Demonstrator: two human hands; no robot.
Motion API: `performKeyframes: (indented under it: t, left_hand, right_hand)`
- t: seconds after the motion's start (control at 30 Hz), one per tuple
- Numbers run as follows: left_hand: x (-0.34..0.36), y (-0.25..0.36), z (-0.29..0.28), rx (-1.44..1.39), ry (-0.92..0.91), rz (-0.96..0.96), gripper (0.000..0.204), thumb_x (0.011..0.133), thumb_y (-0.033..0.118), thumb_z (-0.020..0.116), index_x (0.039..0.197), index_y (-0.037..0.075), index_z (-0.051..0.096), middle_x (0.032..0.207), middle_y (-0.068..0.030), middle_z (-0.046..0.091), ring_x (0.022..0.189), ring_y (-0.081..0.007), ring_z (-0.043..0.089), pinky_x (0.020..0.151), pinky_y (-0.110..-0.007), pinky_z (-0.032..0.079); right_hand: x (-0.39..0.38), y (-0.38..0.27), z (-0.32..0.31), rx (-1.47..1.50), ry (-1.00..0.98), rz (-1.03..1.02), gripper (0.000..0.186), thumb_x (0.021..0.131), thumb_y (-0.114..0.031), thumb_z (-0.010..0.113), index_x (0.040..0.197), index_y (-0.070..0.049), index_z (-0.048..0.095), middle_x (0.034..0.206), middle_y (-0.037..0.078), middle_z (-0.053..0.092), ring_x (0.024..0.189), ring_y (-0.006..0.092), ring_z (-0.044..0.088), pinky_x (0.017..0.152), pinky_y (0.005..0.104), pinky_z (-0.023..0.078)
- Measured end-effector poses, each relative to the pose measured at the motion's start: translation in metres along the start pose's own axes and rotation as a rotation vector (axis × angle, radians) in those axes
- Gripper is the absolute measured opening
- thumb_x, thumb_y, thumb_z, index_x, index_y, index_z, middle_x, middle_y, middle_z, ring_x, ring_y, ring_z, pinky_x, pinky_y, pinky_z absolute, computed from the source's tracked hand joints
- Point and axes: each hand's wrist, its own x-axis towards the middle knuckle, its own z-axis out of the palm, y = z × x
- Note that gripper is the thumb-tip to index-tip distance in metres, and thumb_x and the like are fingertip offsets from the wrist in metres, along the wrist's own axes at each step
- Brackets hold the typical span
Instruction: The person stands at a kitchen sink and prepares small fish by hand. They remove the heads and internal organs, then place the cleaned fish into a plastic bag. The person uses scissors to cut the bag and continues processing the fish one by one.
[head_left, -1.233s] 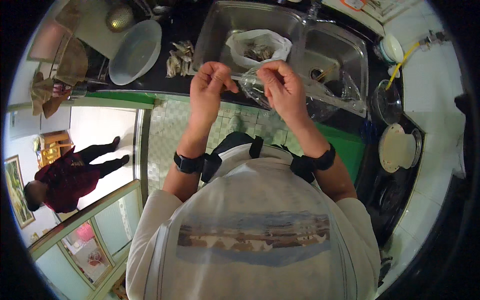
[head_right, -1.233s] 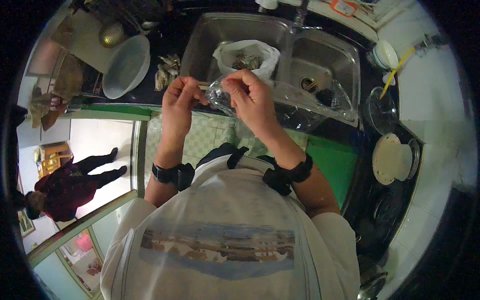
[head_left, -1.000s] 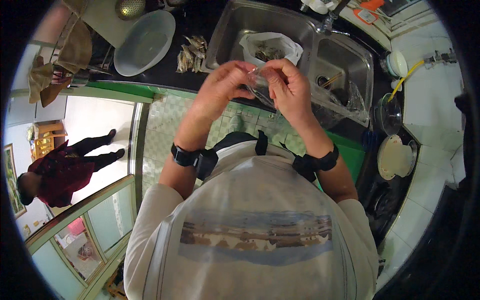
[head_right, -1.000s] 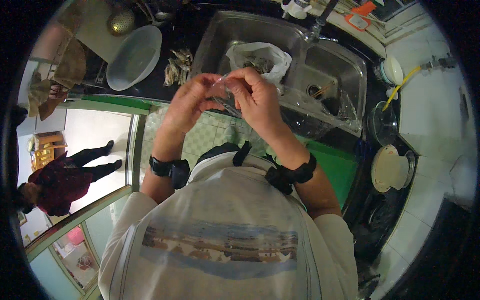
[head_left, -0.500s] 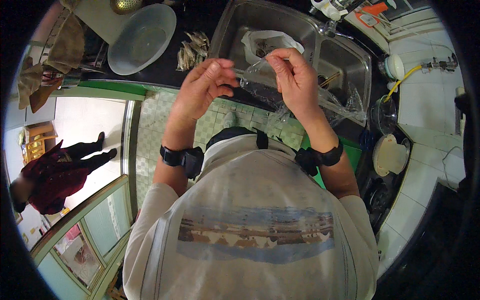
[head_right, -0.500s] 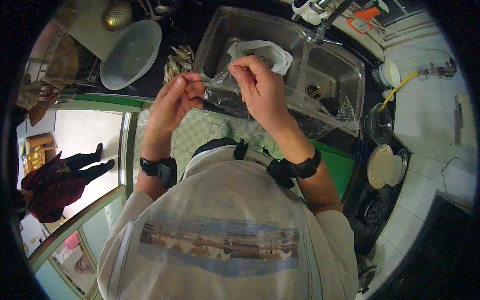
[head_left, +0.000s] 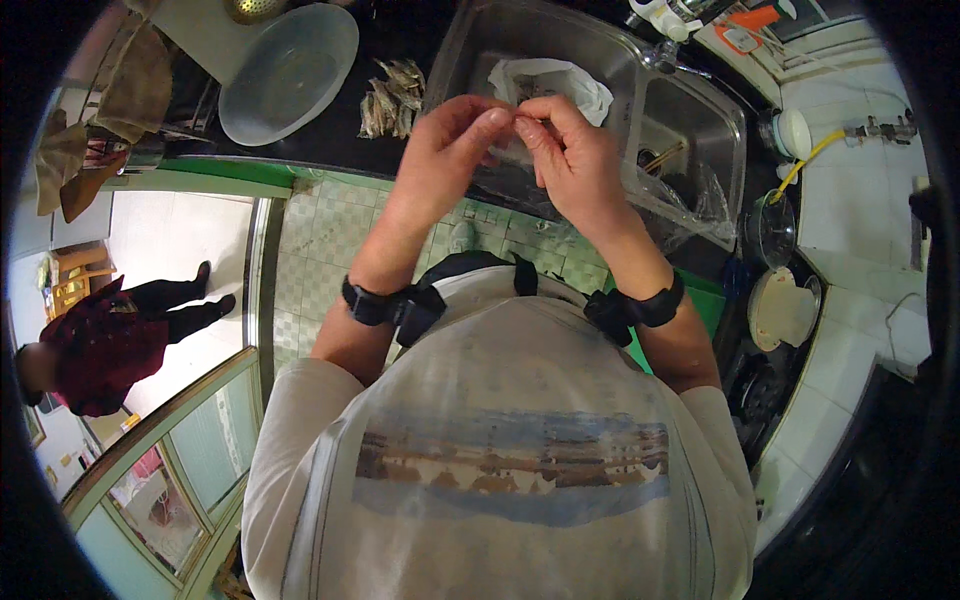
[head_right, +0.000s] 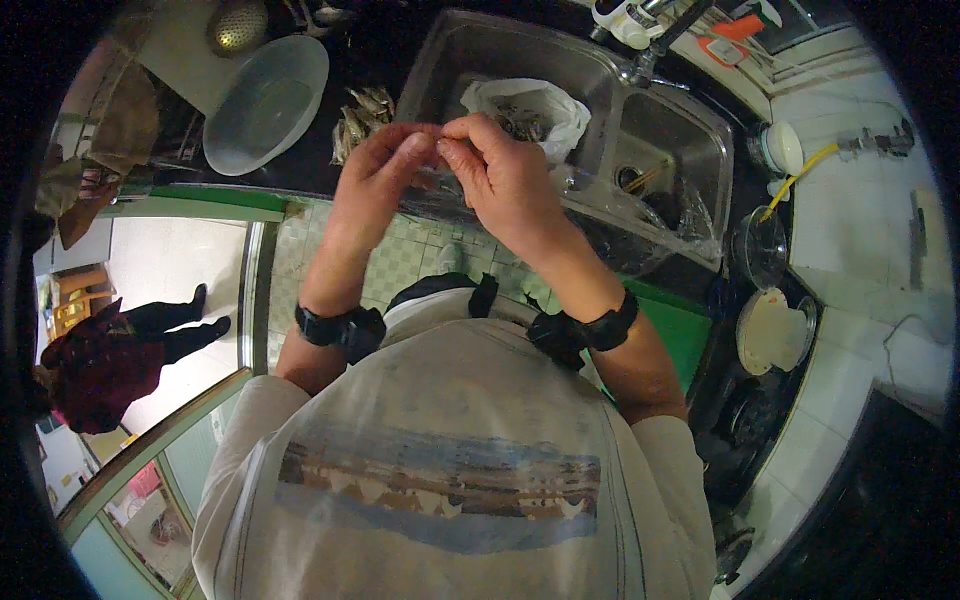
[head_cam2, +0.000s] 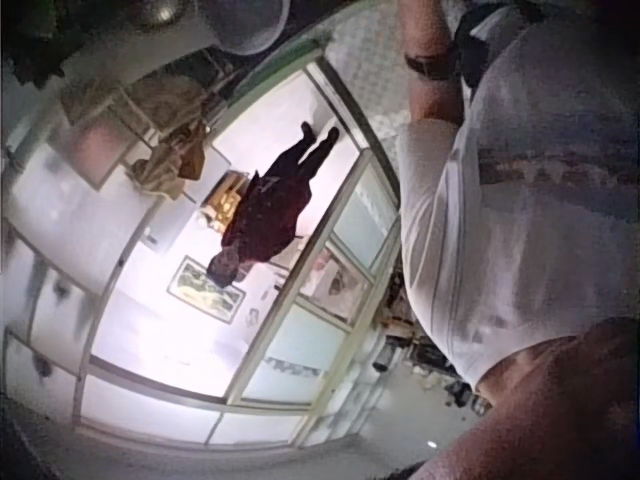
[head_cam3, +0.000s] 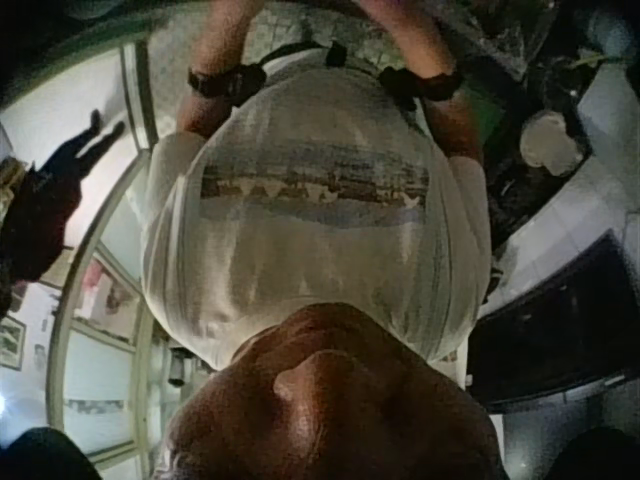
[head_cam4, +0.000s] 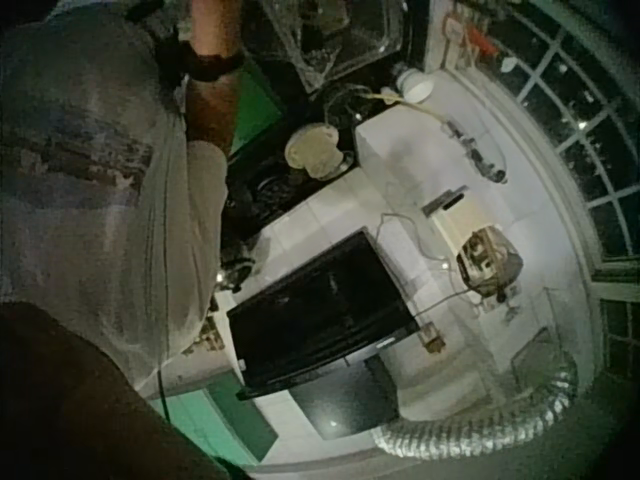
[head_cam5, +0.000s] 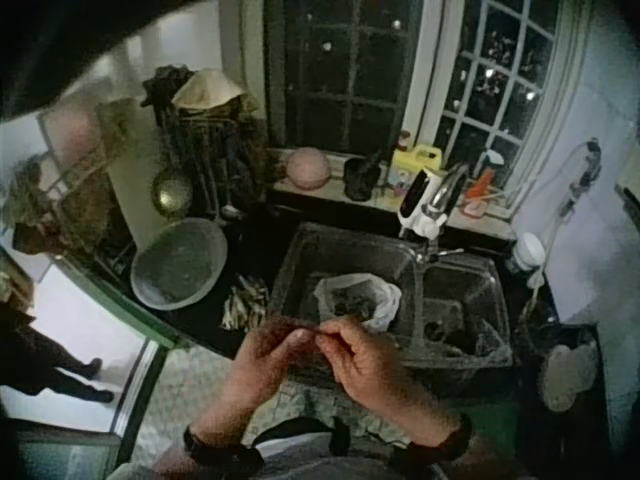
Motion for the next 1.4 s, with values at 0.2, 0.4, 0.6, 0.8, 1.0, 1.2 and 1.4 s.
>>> performKeyframes:
  t: [0.2,0.4,0.6,0.8,1.0,1.2,1.4]
  left_hand:
    - [0.002,0.005,-0.005,0.112,0.12,0.102,0.018,0.1,0.017,0.051,0.094,0.002,0.059,0.055,0.0017,0.046,0.045,-0.0044,0.043,0.042,-0.022,0.032]
    - [-0.004,-0.003,-0.01,-0.057,-0.071,-0.095,0.055,0.098,0.051,0.044,0.114,0.0,0.06,0.09,-0.003,0.062,0.065,-0.0086,0.057,0.057,-0.022,0.044]
    - [-0.008,-0.018,0.012,-0.019,-0.297,-0.075,0.034,0.096,0.033,0.058,0.103,0.0,0.062,0.09,-0.0022,0.065,0.08,-0.0097,0.061,0.07,-0.023,0.048]
    - [-0.005,-0.011,0.008,0.031,-0.211,-0.127,0.017,0.096,0.019,0.058,0.094,0.004,0.065,0.081,-0.0015,0.065,0.071,-0.0086,0.061,0.063,-0.022,0.048]
    - [-0.001,-0.013,0.006,-0.193,0.095,-0.186,0.016,0.096,0.017,0.055,0.093,0.005,0.064,0.078,-0.0029,0.064,0.067,-0.0099,0.061,0.057,-0.023,0.049]
    - [0.007,-0.028,-0.005,-0.128,0.267,0.004,0.016,0.099,0.017,0.052,0.09,0.005,0.058,0.068,0.0004,0.054,0.054,-0.0081,0.053,0.047,-0.022,0.043]
    - [0.012,-0.051,-0.019,0.035,0.377,0.141,0.018,0.1,0.018,0.05,0.088,0.005,0.054,0.06,0.0041,0.044,0.048,-0.0032,0.04,0.042,-0.022,0.033]
  right_hand:
    - [-0.006,-0.001,-0.025,0.195,-0.266,0.434,0.017,0.092,-0.02,0.066,0.098,-0.005,0.063,0.061,0.002,0.059,0.052,0.0056,0.052,0.048,0.0219,0.038]
    - [-0.017,0.013,-0.029,0.222,-0.242,0.33,0.016,0.092,-0.017,0.065,0.099,-0.003,0.064,0.059,0.0,0.056,0.052,0.0053,0.051,0.047,0.0225,0.039]
    - [-0.017,0.011,-0.029,0.175,-0.174,0.208,0.014,0.095,-0.016,0.06,0.097,-0.002,0.062,0.058,0.001,0.056,0.049,0.0068,0.051,0.044,0.0243,0.039]
    - [-0.02,0.007,-0.037,0.124,-0.223,0.325,0.02,0.096,-0.02,0.059,0.108,-0.004,0.06,0.062,-0.001,0.057,0.052,0.0036,0.05,0.044,0.0203,0.036]
    - [-0.024,0.019,-0.05,0.063,-0.331,0.379,0.021,0.091,-0.019,0.066,0.105,-0.003,0.064,0.069,0.001,0.064,0.058,0.0044,0.057,0.048,0.0196,0.04]
    - [-0.041,0.046,-0.066,0.18,-0.344,0.548,0.017,0.087,-0.019,0.07,0.092,-0.003,0.067,0.071,0.001,0.066,0.061,0.0061,0.06,0.052,0.0213,0.043]
    - [-0.058,0.089,-0.089,0.321,-0.242,0.759,0.017,0.088,-0.02,0.07,0.093,-0.004,0.066,0.071,0.0,0.062,0.057,0.0048,0.053,0.051,0.0188,0.04]
